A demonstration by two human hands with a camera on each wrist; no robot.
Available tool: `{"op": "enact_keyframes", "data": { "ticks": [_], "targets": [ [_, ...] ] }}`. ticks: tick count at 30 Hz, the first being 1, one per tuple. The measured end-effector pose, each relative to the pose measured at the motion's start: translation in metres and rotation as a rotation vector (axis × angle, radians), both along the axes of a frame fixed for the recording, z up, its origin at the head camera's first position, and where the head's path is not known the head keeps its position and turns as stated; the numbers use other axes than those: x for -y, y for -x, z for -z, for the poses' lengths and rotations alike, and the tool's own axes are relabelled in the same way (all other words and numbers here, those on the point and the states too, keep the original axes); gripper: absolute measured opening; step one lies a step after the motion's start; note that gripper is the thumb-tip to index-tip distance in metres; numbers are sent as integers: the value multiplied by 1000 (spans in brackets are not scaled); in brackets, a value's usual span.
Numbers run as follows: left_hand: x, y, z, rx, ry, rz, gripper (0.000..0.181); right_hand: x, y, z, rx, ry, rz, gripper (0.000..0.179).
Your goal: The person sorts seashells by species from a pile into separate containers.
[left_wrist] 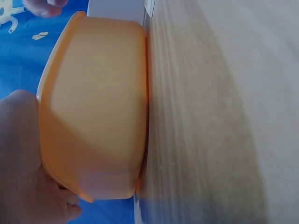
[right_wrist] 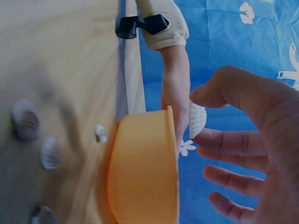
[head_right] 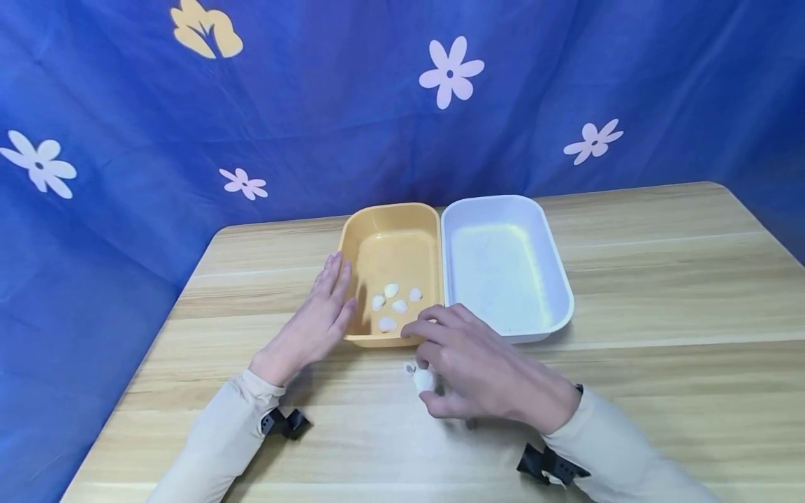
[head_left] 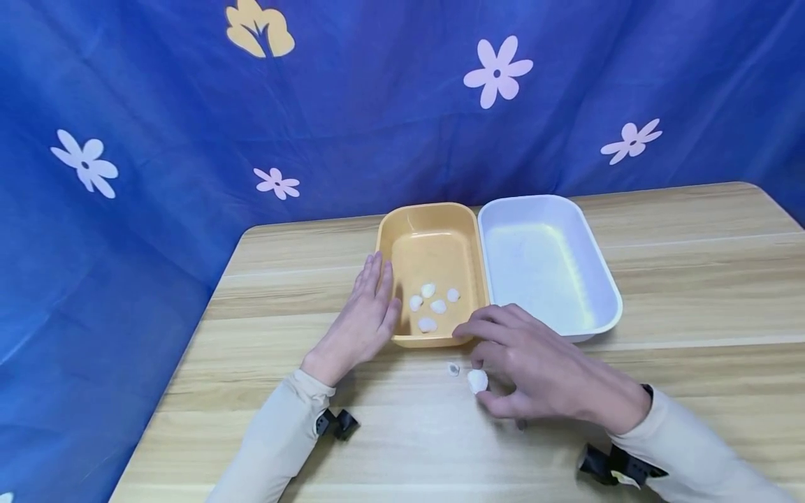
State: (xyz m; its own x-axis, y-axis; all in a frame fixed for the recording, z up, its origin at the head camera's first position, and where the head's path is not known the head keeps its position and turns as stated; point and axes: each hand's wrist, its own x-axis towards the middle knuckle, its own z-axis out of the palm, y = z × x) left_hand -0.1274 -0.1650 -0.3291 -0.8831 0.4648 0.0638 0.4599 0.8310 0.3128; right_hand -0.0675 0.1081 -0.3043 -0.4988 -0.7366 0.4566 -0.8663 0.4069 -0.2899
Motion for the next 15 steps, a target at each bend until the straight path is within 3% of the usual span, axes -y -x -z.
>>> {"op": "enact_keyframes", "data": {
  "ticks": [9,15],
  "targets": [
    [0,0,0,-1,2,5,59,3,14,-7,-54,-28,-18,23],
    [0,1,0,-3,8,8,59,3,26,-12,-45,-21,-13,21]
  ]
}}
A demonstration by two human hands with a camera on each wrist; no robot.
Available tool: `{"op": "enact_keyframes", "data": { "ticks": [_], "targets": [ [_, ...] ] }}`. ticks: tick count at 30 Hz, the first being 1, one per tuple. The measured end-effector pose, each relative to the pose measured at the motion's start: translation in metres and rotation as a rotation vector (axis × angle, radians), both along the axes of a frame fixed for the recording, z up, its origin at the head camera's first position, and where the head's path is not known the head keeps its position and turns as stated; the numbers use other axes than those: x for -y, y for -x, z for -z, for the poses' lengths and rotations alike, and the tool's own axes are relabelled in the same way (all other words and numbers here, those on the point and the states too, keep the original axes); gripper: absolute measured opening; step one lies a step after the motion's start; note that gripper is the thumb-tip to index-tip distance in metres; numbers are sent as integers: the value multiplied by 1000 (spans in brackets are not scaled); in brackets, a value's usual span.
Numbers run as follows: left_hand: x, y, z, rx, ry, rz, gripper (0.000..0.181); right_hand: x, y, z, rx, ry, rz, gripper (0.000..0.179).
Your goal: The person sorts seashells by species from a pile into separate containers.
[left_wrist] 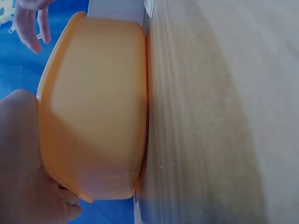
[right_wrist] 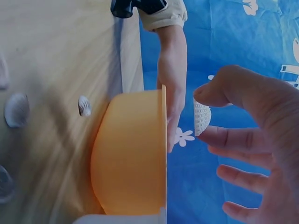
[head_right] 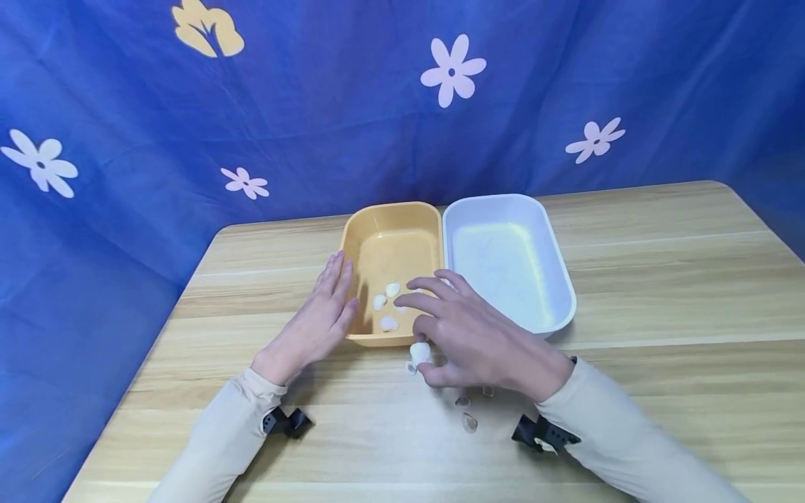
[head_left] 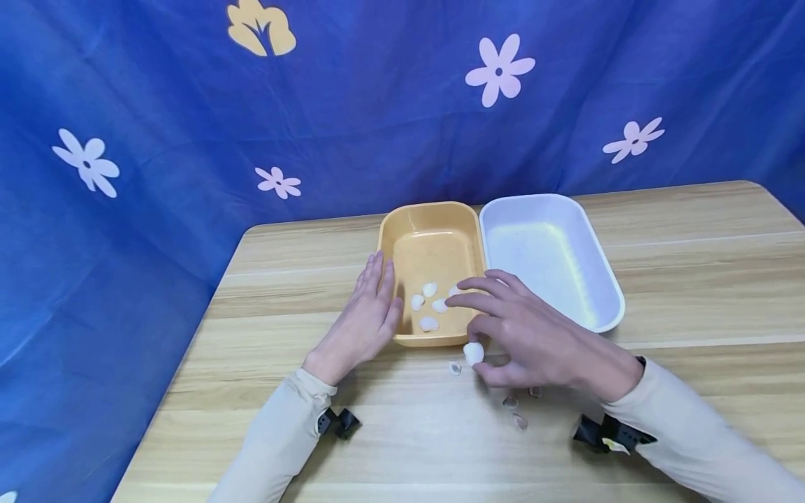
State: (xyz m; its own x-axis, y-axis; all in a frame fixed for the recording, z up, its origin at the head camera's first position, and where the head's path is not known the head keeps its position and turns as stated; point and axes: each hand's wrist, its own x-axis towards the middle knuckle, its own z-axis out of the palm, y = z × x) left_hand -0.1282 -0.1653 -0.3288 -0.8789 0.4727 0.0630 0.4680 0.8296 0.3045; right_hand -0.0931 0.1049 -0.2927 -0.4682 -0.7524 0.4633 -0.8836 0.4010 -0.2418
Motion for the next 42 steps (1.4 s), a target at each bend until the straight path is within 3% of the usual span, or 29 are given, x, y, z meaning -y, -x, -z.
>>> {"op": "enact_keyframes", "data": {
  "ticks": [14,23,42],
  "targets": [
    [1,0,1,-17,1,6,60,3,30,-3,-19,-2,56,22],
    [0,0,2,2,18,-16,61,12,49,7,56,-11,126,20],
    [-2,-2,4,8,13,-25,61,38,67,24,117,-129,328,22]
  ]
}}
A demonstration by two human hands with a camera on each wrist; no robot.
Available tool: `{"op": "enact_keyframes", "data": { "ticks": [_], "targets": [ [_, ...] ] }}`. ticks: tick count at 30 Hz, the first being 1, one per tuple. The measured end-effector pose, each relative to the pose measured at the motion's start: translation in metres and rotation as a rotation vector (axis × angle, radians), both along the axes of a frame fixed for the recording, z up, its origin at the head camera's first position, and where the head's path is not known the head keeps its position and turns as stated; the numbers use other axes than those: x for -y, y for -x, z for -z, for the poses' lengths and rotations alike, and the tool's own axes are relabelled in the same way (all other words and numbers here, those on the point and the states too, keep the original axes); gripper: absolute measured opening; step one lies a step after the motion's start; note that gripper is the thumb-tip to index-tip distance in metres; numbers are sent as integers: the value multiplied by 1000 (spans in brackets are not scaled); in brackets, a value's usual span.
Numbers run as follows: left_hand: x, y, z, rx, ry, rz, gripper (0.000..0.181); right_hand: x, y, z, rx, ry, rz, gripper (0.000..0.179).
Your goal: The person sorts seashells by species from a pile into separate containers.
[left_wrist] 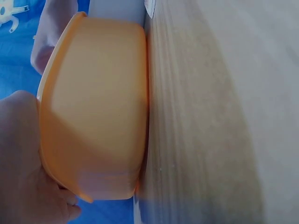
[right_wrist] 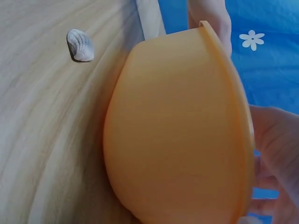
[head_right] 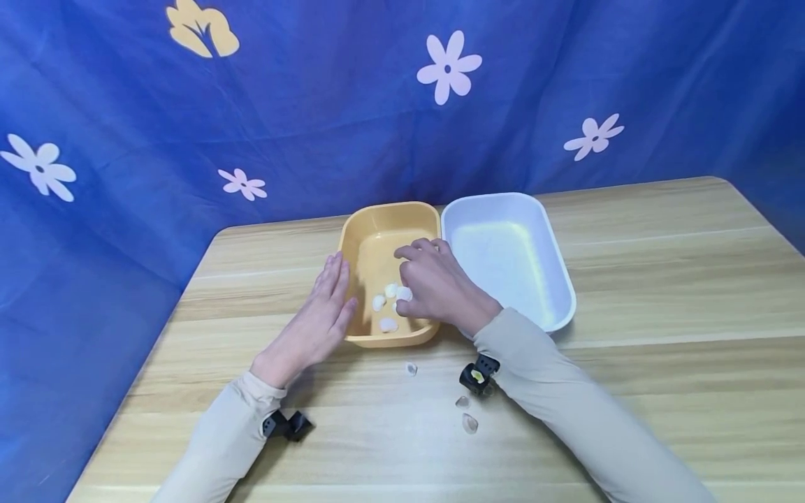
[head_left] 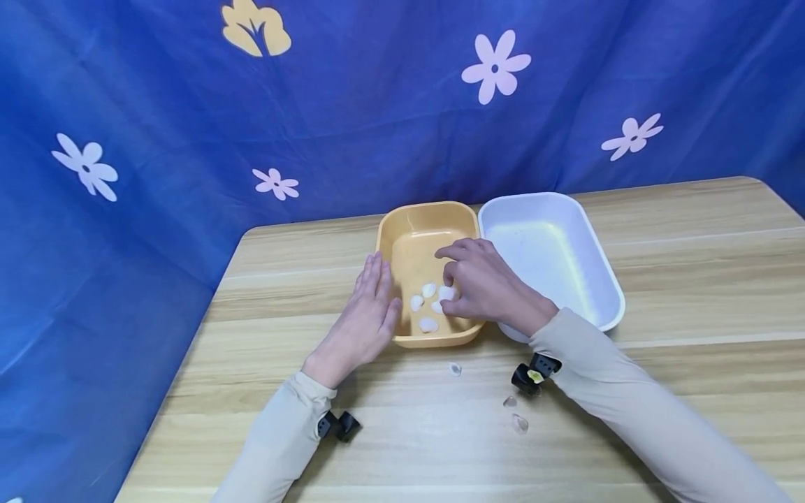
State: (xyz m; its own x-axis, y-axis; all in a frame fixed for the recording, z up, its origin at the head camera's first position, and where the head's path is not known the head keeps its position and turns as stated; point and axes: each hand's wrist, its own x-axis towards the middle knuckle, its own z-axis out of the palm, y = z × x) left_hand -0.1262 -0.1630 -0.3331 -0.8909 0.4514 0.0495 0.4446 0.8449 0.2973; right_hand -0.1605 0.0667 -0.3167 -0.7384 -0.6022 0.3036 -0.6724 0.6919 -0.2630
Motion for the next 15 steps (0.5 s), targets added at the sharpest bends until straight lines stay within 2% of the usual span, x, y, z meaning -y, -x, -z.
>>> {"op": "enact_keyframes", "data": {
  "ticks": [6,15],
  "targets": [
    [-1,1,1,-9,-3,6,61,7,5,3,-1,-62,53,24],
    [1,1,1,-15,-3,4,60,17,10,4,-13,-79,86,25]
  ]
}}
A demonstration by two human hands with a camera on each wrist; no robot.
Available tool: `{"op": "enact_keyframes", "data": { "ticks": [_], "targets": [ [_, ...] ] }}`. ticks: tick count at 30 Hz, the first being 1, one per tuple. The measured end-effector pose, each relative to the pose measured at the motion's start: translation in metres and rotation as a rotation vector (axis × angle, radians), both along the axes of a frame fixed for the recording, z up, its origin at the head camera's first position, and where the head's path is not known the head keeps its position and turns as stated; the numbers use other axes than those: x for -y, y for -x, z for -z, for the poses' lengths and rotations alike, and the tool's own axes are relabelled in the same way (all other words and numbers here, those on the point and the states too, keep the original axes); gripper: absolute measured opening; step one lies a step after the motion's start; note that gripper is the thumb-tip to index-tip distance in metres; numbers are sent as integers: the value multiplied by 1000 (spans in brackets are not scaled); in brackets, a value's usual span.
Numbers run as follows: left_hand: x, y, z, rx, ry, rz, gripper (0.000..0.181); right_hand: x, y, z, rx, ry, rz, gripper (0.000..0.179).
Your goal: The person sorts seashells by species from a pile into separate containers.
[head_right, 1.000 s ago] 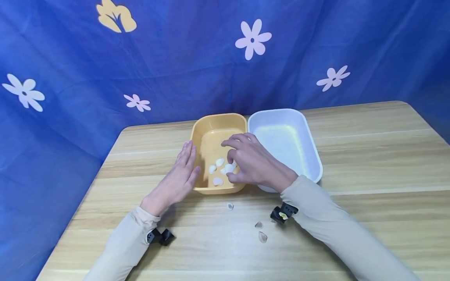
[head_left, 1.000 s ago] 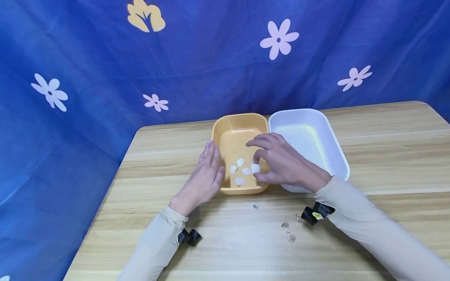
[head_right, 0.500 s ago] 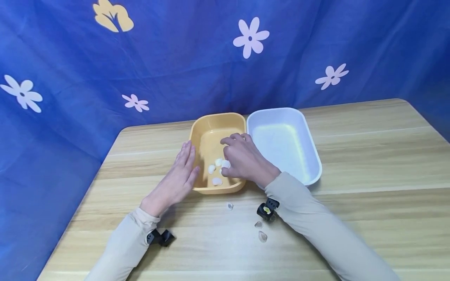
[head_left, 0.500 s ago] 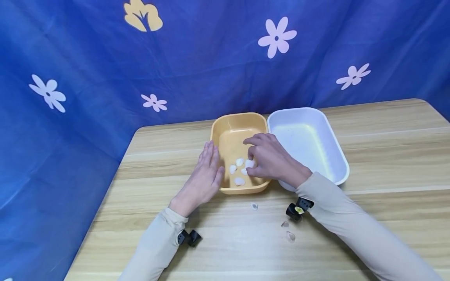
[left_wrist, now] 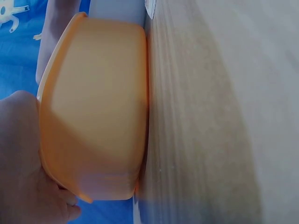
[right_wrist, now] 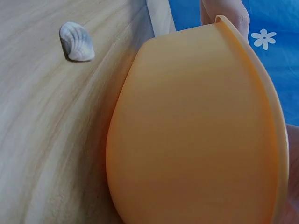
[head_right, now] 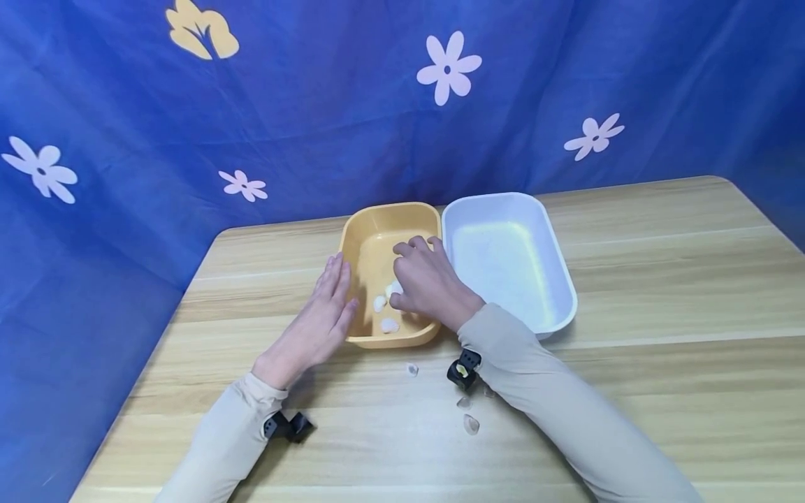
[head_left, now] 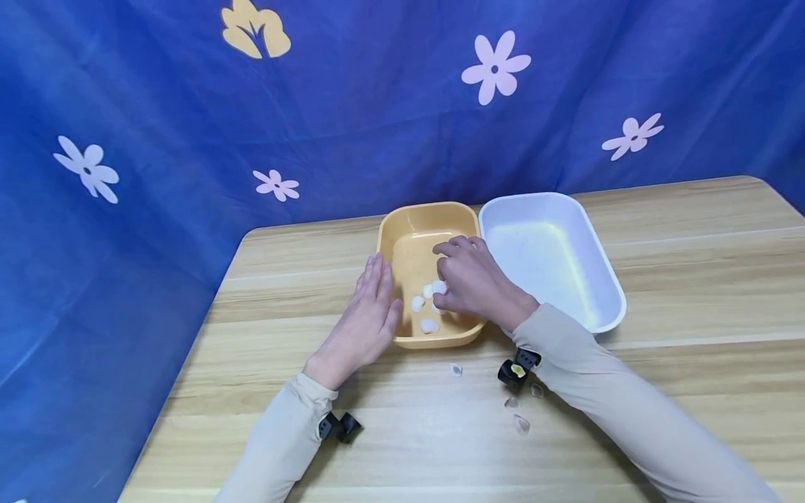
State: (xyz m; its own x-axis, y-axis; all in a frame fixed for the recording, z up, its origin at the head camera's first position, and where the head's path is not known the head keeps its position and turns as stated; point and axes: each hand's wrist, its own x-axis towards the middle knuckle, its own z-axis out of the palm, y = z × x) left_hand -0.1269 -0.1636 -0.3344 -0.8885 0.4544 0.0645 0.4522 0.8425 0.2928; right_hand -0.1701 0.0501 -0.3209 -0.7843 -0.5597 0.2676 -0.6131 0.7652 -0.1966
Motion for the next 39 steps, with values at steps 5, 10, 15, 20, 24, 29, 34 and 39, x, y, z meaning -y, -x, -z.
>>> {"op": "enact_keyframes", "data": {
  "ticks": [5,10,15,20,24,29,34,39],
  "targets": [
    [0,1,2,-4,0,3,61,1,2,2,24,-5,11,24],
    [-1,0,3,-1,-5,3,61,-1,4,4,50,9,31,23],
    [-2,0,3,5,-8,4,60,-4,3,5,59,17,46,27],
    [-4,1,3,3,-9,3,60,-14,-6,-3,56,79,72,20],
    [-5,2,2,1,-14,5,60,-30,-17,-14,23,150,83,15],
    [-5,4,-1,6,-20,6,60,-55,-35,-24,-14,205,75,13],
    [-4,4,-2,-4,-19,8,60,-82,-58,-21,-92,279,12,10],
    [-1,1,-2,12,-15,3,60,-105,-83,-6,-168,378,-81,14]
  ]
}}
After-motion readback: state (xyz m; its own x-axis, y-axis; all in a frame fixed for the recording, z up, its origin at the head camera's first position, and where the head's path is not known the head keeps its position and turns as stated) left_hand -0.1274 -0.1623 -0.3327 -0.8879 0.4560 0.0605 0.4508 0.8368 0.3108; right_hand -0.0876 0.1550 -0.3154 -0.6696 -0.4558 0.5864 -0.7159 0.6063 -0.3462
